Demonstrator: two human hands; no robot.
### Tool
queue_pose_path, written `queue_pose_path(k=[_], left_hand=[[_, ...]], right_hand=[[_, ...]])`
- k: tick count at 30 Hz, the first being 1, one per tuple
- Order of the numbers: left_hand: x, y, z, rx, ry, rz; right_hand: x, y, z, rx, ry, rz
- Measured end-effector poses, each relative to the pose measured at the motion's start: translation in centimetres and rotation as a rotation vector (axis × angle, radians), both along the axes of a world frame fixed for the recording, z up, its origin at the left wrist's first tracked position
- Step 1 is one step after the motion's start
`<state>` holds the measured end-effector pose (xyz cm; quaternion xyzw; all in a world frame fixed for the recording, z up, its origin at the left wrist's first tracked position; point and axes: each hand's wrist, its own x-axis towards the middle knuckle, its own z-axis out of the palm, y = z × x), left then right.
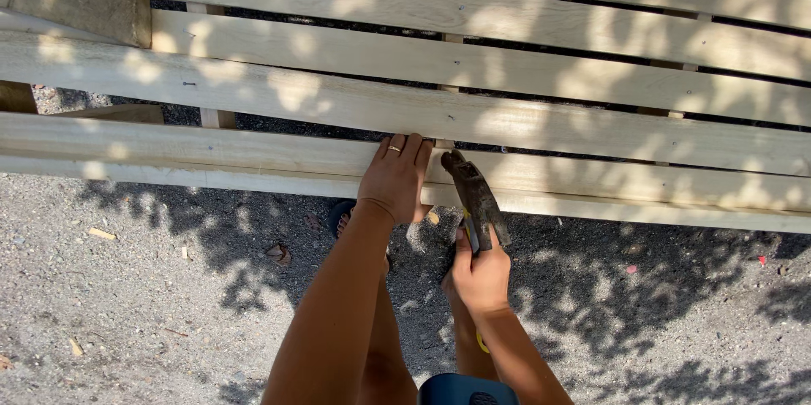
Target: The person hammers nails into a slatted wooden frame structure outdoors, using a claw hammer to drive nails flush into the planks. They hold a small wooden block at times, reposition around the frame, and take nails from an open cardboard box on the structure.
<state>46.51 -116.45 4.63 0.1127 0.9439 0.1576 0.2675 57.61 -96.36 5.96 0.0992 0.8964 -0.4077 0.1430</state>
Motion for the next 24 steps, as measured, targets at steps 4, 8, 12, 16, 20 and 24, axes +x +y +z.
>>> queue_pose_path(k=[4, 8, 12, 16, 20, 24], left_hand=[[0.0, -0.1, 0.4, 0.028, -0.016, 0.019], [-0.3, -0.2, 0.8, 0.01, 0.014, 0.017], [-0.4, -0.1, 0.8, 0.033, -0.027, 0.035], [-0.1, 0.0, 0.5, 0.051, 0.031, 0.05], [-0.1, -0.2, 0.0, 0.061, 0.046, 0.053], [0.0, -0.1, -0.4, 0.093, 0.035, 0.069]], right_hand=[[1.1, 2.2, 1.6, -0.213, 0.234, -0.056], [3.5, 3.2, 3.6, -0.539, 0.067, -0.224], [0.4, 0.2, 0.2, 0.077, 0.059, 0.081], [0.0, -0.4, 1.0, -0.196, 0.237, -0.046], [2.2, 0.2, 4.4, -0.463, 0.228, -0.182], [-0.6, -1.7, 2.2, 0.215, -0.175, 0.048]])
